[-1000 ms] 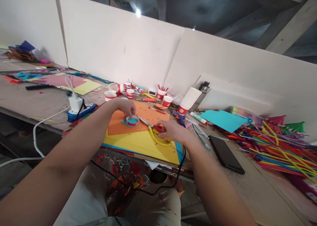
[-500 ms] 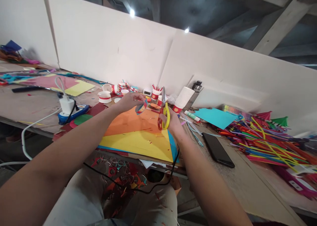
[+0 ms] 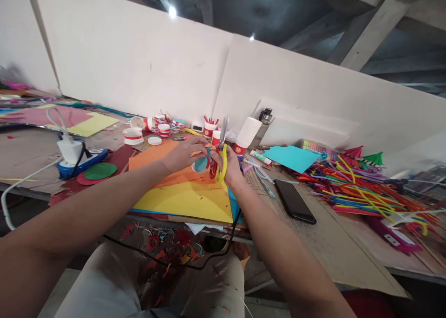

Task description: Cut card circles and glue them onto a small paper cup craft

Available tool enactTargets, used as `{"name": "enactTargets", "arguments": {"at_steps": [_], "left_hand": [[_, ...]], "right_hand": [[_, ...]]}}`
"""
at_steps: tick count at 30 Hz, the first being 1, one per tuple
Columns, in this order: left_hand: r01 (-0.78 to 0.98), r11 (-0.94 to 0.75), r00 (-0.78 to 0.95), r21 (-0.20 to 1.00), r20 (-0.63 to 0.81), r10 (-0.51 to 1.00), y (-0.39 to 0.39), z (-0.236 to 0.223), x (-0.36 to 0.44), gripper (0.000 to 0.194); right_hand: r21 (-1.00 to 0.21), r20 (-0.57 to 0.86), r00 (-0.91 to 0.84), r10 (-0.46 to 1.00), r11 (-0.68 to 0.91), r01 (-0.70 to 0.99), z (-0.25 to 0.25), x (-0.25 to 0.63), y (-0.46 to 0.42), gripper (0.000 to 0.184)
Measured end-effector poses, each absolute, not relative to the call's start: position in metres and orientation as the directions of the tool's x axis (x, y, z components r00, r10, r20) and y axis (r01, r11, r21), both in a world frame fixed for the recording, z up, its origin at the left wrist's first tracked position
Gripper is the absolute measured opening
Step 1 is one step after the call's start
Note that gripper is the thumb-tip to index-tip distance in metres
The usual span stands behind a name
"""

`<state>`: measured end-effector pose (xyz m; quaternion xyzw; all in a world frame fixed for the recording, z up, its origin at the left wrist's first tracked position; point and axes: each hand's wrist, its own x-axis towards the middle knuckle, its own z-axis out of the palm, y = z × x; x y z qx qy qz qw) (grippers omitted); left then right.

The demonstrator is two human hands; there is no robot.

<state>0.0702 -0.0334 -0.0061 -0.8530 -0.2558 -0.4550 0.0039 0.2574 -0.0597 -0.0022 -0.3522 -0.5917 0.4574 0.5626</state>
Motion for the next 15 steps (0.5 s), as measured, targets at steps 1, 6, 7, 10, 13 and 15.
{"name": "enactTargets", "arguments": {"at_steps": [1, 6, 7, 10, 13, 15], "left_hand": [[0.436, -0.871, 0.455, 0.225, 0.78, 0.429, -0.034, -0.006, 0.072, 0.015], [0.363, -0.853, 0.34, 0.376, 0.799, 0.497, -0.042, -0.003, 0.079, 0.007], [0.33, -0.828, 0.284, 0.453, 0.789, 0.544, -0.044, -0.002, 0.08, 0.012], [0.125, -0.66, 0.089, 0.741, 0.654, 0.751, -0.047, 0.002, 0.084, 0.031], [-0.207, -0.358, 0.108, 0.91, 0.385, 0.916, -0.047, 0.003, 0.087, 0.04], [-0.349, -0.163, 0.259, 0.923, 0.262, 0.93, -0.048, 0.002, 0.089, 0.044]], "right_hand": [[-0.937, 0.349, -0.131, 0.928, 0.344, -0.065, -0.002, 0.258, -0.06, 0.044], [-0.935, 0.344, -0.109, 0.933, 0.35, 0.052, -0.001, 0.257, -0.063, 0.036], [-0.932, 0.353, -0.09, 0.931, 0.358, 0.052, 0.0, 0.257, -0.063, 0.035], [-0.933, 0.36, -0.009, 0.933, 0.36, 0.001, 0.001, 0.258, -0.061, 0.034], [-0.926, 0.363, 0.089, 0.928, 0.369, -0.076, 0.0, 0.259, -0.057, 0.035], [-0.911, 0.383, 0.119, 0.916, 0.396, -0.113, 0.0, 0.26, -0.055, 0.036]]}}
